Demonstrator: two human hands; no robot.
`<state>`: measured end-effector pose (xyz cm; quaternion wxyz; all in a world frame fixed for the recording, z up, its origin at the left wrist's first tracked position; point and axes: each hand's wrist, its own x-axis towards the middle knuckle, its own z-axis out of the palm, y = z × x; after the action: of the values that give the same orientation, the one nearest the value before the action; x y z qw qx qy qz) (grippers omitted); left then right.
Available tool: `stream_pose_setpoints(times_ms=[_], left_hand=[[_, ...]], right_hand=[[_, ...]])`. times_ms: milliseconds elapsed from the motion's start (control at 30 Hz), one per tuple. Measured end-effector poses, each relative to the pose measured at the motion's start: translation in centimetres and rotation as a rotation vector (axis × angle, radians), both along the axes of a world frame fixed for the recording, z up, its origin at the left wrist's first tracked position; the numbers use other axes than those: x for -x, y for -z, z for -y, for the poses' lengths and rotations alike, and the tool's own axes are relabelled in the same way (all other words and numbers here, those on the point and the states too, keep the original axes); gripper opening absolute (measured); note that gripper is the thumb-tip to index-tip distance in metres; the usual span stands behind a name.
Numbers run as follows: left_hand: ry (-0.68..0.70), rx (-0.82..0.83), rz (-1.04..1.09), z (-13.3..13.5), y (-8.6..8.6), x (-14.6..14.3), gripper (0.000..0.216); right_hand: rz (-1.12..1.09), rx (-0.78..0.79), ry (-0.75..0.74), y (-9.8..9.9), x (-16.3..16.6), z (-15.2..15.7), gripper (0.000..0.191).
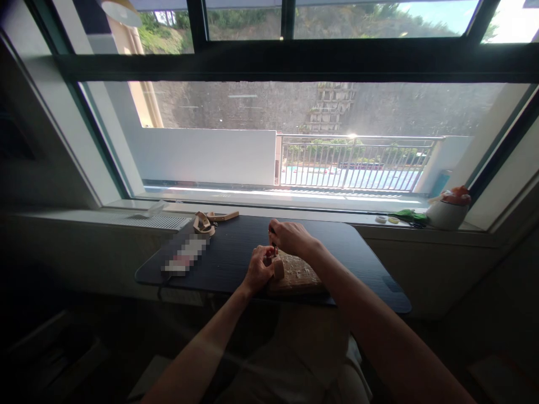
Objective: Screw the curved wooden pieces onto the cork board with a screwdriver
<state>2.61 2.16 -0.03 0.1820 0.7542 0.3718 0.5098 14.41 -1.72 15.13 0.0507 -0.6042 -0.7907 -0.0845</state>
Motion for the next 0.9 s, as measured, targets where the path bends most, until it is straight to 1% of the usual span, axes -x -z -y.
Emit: stream_pose_setpoints(times_ms=[200,300,367,533,667,800,900], left_hand=[[0.015,0.006,0.019,0.0,0.1,0.0,0.017],[0.017,0.007,0.029,0.1,0.1,0.0,0.017],[0.022,0.008,0.032,0.0,0.1,0.0,0.017],[0.026,0.004,0.024,-0.1,0.2,0.0,0.017],[0.014,0.005,0.019,-0.2,0.3,-0.1,0.018],[0.018,0.002,0.017,-0.1,0.3,-0.1,0.018],[0.022,0.001,0.024,-0.1,0.4,-0.1,0.017]], right_hand=[[-0.014,-0.008,0.048,0.8,-0.1,-0.1,0.027],[-0.002,-0.014,0.061,0.4,-0.3,-0.1,0.03],[0.01,-0.024,0.045,-0.1,-0.4,0.0,0.031],[0.028,-0.032,-0.027,-1.2,-1.0,0.3,0.023],[0.018,-0.027,-0.05,-0.9,-1.1,0.1,0.024],[0.008,-0.039,-0.032,-0.4,-0.9,-0.2,0.027],[0.013,-0.053,-0.017,-0.5,-0.8,-0.2,0.027]])
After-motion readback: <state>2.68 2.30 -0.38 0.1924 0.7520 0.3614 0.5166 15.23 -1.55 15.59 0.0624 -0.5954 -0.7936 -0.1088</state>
